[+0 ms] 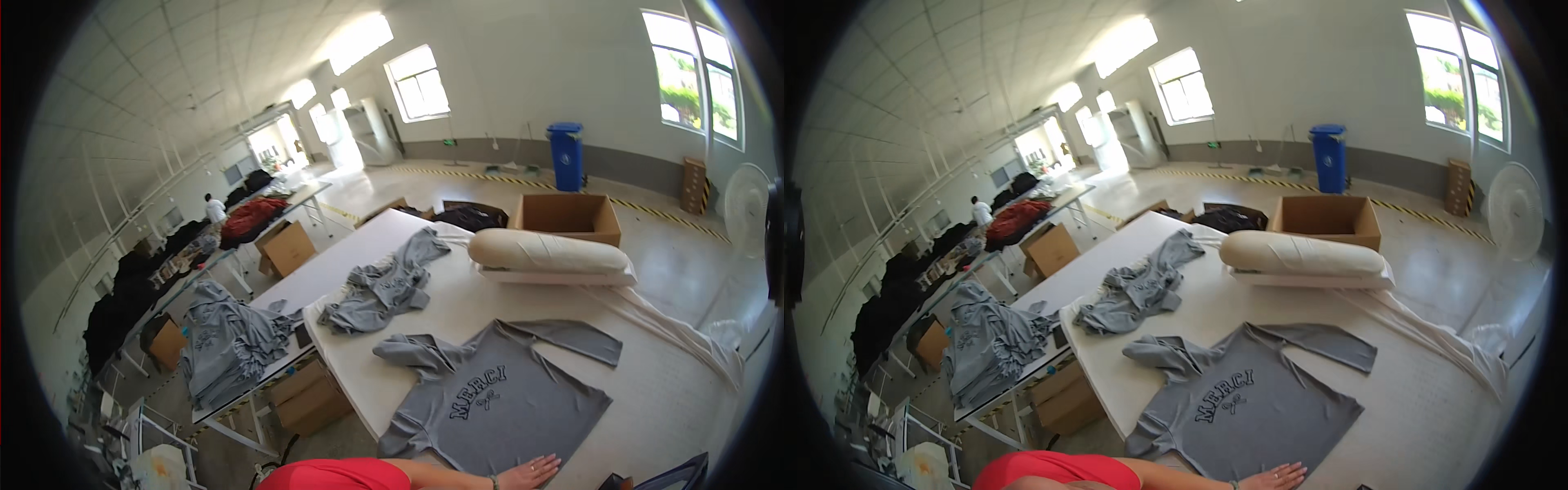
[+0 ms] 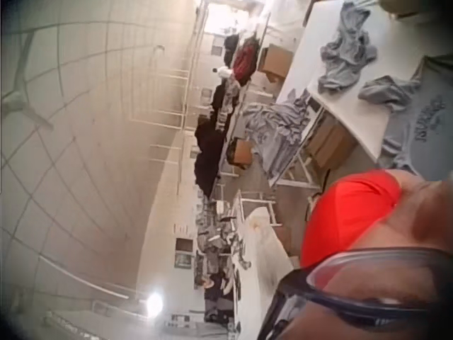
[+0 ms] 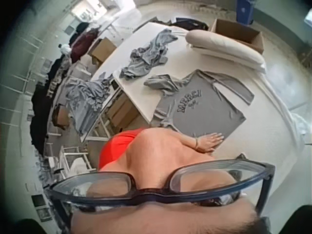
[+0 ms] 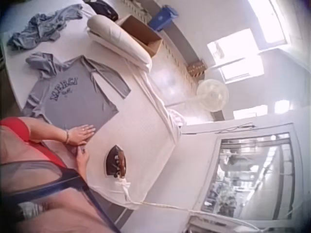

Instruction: Ironing and smoothing out grey hoodies on a workspace table.

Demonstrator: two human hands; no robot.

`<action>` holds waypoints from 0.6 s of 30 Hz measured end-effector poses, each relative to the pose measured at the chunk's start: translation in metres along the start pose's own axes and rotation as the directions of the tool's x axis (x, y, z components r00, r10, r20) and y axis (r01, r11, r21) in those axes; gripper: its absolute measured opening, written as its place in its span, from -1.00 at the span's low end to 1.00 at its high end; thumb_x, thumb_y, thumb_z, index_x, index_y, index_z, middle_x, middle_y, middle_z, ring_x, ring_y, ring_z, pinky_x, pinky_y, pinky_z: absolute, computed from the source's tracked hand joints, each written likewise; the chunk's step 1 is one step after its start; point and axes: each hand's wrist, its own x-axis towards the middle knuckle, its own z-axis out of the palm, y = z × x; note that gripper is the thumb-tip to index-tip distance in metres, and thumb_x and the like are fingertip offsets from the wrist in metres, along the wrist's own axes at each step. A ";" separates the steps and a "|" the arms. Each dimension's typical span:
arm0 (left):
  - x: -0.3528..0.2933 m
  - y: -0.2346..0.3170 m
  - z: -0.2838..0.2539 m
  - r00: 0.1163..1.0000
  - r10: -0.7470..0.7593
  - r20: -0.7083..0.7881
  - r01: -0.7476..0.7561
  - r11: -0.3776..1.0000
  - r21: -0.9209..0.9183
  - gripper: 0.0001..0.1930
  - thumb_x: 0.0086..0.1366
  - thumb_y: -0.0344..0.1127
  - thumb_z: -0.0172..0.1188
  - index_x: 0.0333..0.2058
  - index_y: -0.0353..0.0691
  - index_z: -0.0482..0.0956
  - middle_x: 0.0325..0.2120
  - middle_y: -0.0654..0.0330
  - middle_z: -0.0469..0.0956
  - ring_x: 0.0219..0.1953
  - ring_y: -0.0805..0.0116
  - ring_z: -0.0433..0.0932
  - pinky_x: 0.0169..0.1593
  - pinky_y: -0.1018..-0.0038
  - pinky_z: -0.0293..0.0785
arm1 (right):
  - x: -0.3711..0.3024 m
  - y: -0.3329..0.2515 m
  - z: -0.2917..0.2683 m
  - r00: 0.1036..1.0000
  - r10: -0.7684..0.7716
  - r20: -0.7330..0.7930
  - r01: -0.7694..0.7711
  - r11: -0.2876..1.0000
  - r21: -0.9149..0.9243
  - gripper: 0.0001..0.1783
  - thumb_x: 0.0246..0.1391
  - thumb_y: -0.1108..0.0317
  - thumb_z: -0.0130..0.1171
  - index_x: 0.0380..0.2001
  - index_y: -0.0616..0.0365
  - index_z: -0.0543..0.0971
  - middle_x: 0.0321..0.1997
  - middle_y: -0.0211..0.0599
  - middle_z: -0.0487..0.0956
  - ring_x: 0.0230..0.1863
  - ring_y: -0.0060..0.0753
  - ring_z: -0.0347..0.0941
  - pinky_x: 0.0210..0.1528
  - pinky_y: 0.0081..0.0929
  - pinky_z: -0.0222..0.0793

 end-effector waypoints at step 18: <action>-0.072 0.040 -0.053 0.944 -0.277 0.179 0.286 0.958 -0.029 -0.48 0.39 -0.03 0.14 0.15 -0.31 0.49 0.22 -0.11 0.44 0.34 -0.12 0.36 0.37 0.03 0.30 | 0.058 0.017 0.053 0.836 -0.523 0.168 0.546 0.756 -0.360 -0.49 0.27 -0.07 0.23 -0.20 0.25 0.73 -0.31 0.06 0.71 -0.18 -0.12 0.67 -0.11 -0.17 0.53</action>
